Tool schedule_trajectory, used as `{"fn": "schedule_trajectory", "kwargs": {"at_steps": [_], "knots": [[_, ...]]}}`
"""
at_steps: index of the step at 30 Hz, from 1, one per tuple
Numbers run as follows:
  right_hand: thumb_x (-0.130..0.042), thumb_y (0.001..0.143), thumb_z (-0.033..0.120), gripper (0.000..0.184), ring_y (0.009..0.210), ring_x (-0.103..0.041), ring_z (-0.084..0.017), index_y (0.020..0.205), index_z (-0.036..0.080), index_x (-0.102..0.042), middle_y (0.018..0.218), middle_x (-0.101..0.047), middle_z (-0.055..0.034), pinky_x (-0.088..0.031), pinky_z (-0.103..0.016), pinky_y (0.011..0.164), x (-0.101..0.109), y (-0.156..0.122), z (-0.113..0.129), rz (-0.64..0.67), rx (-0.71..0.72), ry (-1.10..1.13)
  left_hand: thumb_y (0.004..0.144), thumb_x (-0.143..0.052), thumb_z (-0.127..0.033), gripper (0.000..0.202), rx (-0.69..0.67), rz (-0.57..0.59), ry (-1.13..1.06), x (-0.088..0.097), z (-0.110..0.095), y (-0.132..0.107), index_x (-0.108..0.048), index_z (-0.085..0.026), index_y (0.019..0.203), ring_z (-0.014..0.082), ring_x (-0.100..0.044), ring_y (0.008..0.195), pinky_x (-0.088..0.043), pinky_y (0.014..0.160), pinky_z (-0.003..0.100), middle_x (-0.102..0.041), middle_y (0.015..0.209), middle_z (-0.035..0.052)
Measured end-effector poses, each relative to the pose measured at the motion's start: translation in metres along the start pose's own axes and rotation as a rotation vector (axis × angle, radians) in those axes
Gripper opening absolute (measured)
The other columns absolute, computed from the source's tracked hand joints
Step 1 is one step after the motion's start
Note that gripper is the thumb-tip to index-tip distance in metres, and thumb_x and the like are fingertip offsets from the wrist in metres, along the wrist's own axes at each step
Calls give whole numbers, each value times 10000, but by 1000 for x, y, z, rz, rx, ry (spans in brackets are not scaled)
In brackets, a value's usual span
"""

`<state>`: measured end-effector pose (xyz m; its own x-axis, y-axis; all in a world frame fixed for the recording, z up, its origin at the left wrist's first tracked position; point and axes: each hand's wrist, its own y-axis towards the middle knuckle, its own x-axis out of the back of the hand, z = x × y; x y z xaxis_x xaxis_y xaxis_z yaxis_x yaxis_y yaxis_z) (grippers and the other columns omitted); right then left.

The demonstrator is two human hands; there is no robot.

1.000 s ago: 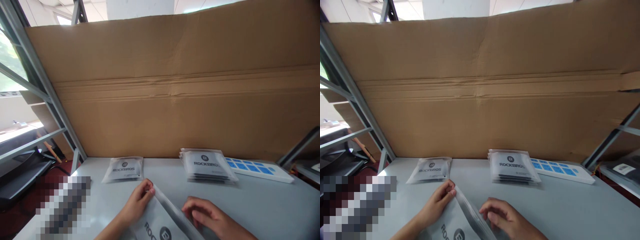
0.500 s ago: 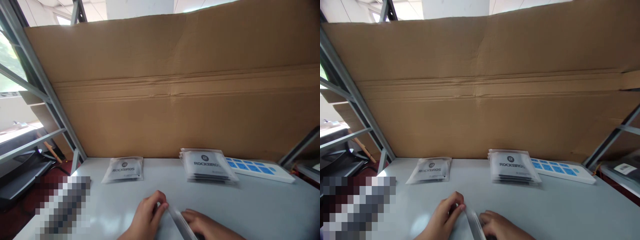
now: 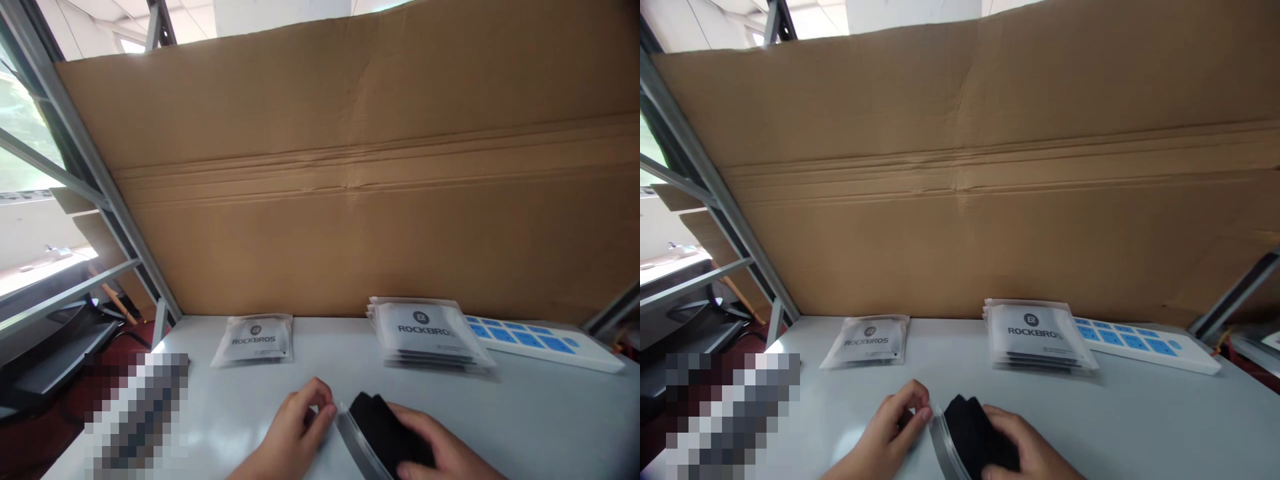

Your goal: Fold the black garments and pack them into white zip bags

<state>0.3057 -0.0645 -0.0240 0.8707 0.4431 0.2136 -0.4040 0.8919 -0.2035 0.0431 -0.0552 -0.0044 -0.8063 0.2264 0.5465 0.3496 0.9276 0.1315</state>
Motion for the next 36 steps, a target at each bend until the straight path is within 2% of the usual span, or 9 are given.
{"fn": "schedule_trajectory", "kwargs": {"at_steps": [6, 9, 14, 18, 23, 27, 31, 33, 36], "knots": [[-804, 635, 536, 580, 1201, -632, -398, 1120, 223, -751, 1211, -755, -118, -433, -559, 1098, 12, 13, -10, -406, 47, 270, 971, -496, -441, 248, -1, -63, -127, 18, 11, 9, -512, -215, 870, 144, -401, 630, -321, 563, 234, -477, 726, -26], [-795, 665, 500, 507, 1162, -665, -381, 1087, 224, -751, 1162, -779, -91, -481, -536, 1057, 15, 14, -4, -516, 37, 439, 947, -537, -510, 316, 19, -104, -190, 26, 13, 12, -516, -209, 855, 133, -377, 614, -307, 543, 226, -455, 718, -32], [-769, 709, 449, 388, 1123, -699, -354, 1023, 223, -749, 1103, -799, -70, -565, -455, 963, 19, 8, 13, -609, -1, 572, 884, -619, -574, 380, 53, -189, -220, 45, 15, 19, -567, -200, 841, 118, -371, 583, -296, 516, 219, -481, 719, -33], [-770, 725, 413, 356, 1128, -699, -337, 1033, 234, -746, 1081, -807, -54, -569, -421, 957, 21, 5, 19, -613, 7, 632, 803, -679, -640, 448, 101, -401, -292, 61, 25, 25, -552, -212, 835, 126, -405, 578, -325, 510, 216, -472, 683, -49], [-782, 718, 433, 399, 1153, -687, -338, 1062, 235, -749, 1122, -797, -53, -555, -428, 991, 19, 6, 20, -608, 29, 651, 837, -607, -659, 448, 134, -536, -315, 60, 43, 32, -473, -243, 936, 149, -504, 640, -407, 569, 229, -525, 756, -43], [-804, 688, 459, 408, 1146, -691, -339, 1032, 245, -755, 1092, -805, -44, -566, -426, 975, 24, 8, 17, -560, 24, 598, 837, -663, -524, 470, 124, -476, -264, 48, 52, 31, -490, -260, 1185, 239, -632, 981, -521, 811, 341, -638, 1131, 65], [-810, 670, 501, 459, 1147, -686, -348, 1034, 226, -752, 1117, -796, -68, -561, -431, 976, 27, 10, 12, -526, 29, 529, 897, -602, -304, 418, -67, -367, 185, 39, 53, 22, -519, -276, 1305, 330, -394, 1393, -374, 1103, 508, -394, 1532, 104], [-805, 677, 509, 484, 1144, -687, -349, 1061, 220, -748, 1146, -786, -75, -555, -438, 980, 27, 10, 9, -522, 19, 509, 915, -558, -238, 364, -158, -355, 417, 38, 47, 18, -559, -278, 1277, 347, -399, 1375, -348, 1104, 555, -378, 1545, 103], [-810, 673, 514, 515, 1161, -678, -349, 1089, 218, -738, 1179, -775, -76, -532, -458, 1011, 25, 11, 8, -498, 6, 505, 940, -481, -190, 232, -261, -177, 584, 38, 30, 15, -643, -249, 1095, 316, -576, 1119, -436, 977, 515, -607, 1292, 115]]}}
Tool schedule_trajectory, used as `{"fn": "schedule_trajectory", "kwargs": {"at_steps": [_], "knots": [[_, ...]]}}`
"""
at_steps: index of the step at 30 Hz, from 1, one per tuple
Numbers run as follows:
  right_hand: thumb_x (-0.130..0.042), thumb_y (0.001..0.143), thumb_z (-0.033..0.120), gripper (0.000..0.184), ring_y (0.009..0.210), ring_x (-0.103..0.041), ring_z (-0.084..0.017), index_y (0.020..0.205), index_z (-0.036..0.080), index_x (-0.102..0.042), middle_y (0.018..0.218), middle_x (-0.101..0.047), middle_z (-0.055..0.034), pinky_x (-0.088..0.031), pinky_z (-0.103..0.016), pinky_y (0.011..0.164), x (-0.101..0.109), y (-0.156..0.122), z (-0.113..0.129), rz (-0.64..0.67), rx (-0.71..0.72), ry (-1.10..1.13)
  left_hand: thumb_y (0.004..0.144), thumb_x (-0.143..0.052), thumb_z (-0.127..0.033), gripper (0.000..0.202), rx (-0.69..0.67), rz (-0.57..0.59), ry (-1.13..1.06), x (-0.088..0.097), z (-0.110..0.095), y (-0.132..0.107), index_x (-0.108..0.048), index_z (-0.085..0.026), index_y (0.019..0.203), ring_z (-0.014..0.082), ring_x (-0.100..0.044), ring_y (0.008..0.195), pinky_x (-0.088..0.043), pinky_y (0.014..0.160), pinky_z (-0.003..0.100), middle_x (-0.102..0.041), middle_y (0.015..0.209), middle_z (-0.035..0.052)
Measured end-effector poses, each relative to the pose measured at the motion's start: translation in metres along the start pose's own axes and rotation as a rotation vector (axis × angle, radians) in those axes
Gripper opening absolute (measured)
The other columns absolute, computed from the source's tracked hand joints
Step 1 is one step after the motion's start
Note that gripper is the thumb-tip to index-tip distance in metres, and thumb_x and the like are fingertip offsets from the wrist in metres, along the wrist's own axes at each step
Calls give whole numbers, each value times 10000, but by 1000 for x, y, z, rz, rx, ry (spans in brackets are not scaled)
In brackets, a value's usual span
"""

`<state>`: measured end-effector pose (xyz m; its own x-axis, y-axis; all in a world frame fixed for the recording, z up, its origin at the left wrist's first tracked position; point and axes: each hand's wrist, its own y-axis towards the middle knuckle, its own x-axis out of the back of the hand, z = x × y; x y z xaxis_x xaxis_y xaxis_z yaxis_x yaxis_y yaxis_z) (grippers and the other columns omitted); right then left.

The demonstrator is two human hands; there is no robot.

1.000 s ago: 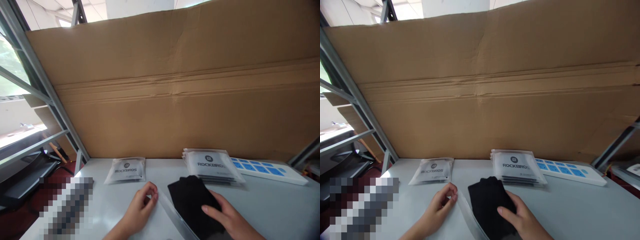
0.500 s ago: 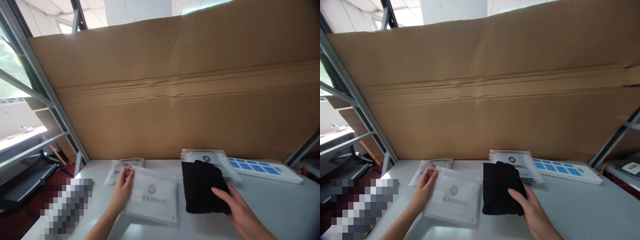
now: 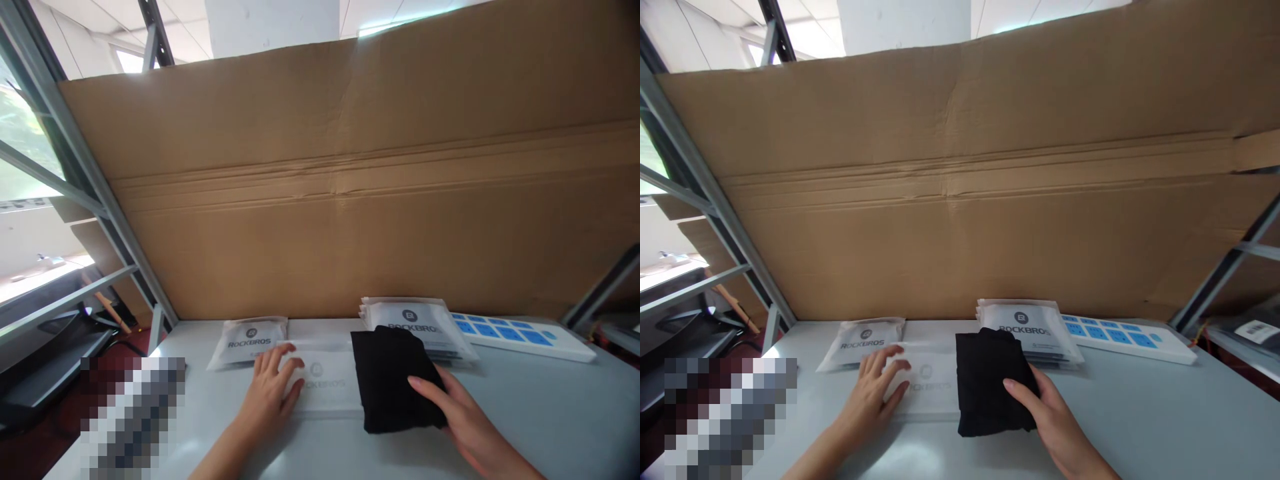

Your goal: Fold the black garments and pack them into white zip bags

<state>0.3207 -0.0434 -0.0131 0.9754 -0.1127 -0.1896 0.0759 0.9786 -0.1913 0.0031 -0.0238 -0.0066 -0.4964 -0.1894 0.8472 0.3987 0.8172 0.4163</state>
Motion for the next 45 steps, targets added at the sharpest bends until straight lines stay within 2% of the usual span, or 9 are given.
{"fn": "schedule_trajectory", "kwargs": {"at_steps": [5, 16, 19, 21, 24, 31, 36, 40, 45], "knots": [[-787, 707, 496, 515, 1221, -643, -331, 1131, 208, -727, 1229, -754, -80, -469, -450, 1087, -8, -5, -3, 42, 10, -12, 924, -521, -181, 212, -193, 329, -126, 11, -21, 5, -689, -229, 1044, 270, -657, 992, -467, 931, 411, -721, 1077, 86], [-786, 701, 527, 626, 1253, -612, -323, 1218, 189, -687, 1304, -711, -91, -469, -414, 1085, -14, -8, -11, 335, -31, -301, 970, -501, -201, 435, -191, 343, -90, -17, -1, 19, -556, -253, 1399, 266, -530, 1347, -361, 1173, 465, -561, 1470, 87], [-735, 689, 656, 647, 973, -725, -283, 1127, 182, -690, 1116, -765, -100, -594, -308, 701, -15, -11, -9, 328, -114, -409, 949, -461, -137, 455, -196, 337, -44, -19, 7, 31, -563, -248, 1379, 253, -540, 1338, -380, 1163, 455, -562, 1470, 77], [-643, 693, 779, 641, 618, -678, -194, 943, 189, -679, 786, -741, -48, -443, -231, 408, -12, -10, -8, 320, -181, -510, 921, -464, -108, 472, -189, 335, -18, -20, 13, 39, -572, -244, 1359, 256, -539, 1337, -393, 1154, 457, -569, 1460, 76], [-484, 711, 880, 661, 356, -426, -81, 674, 222, -536, 455, -519, 57, -253, -181, 327, -4, -4, -8, 374, -212, -624, 897, -464, -92, 462, -175, 322, 0, -19, 15, 44, -589, -225, 1321, 284, -541, 1325, -397, 1142, 494, -581, 1437, 96], [-544, 737, 766, 531, 310, -389, -47, 674, 245, -458, 471, -548, 69, -236, -160, 311, 4, 4, -4, 495, -205, -639, 895, -521, -162, 188, -237, 250, -4, -17, -64, 25, -636, -212, 1036, 278, -658, 886, -522, 833, 409, -702, 996, 97], [-688, 720, 650, 478, 349, -479, -61, 712, 232, -456, 484, -548, 82, -299, -150, 320, 11, 9, -5, 624, -238, -650, 809, -716, -472, 448, -217, 565, 148, -45, -128, 20, -605, -170, 1120, 325, -681, 862, -554, 723, 396, -707, 1022, 122], [-700, 749, 588, 434, 375, -522, -79, 764, 234, -449, 513, -567, 82, -356, -155, 330, 12, 13, -6, 639, -261, -676, 817, -681, -332, 400, -84, 648, 104, -46, -135, 26, -576, -159, 1161, 346, -676, 953, -565, 753, 406, -684, 1117, 147], [-616, 828, 422, 275, 343, -496, -75, 768, 247, -413, 529, -550, 92, -318, -157, 310, 4, 10, -5, 589, -239, -753, 719, -594, -160, 291, 109, 425, -255, -29, -108, 15, -514, -199, 996, 208, -644, 771, -536, 696, 289, -671, 917, 46]]}}
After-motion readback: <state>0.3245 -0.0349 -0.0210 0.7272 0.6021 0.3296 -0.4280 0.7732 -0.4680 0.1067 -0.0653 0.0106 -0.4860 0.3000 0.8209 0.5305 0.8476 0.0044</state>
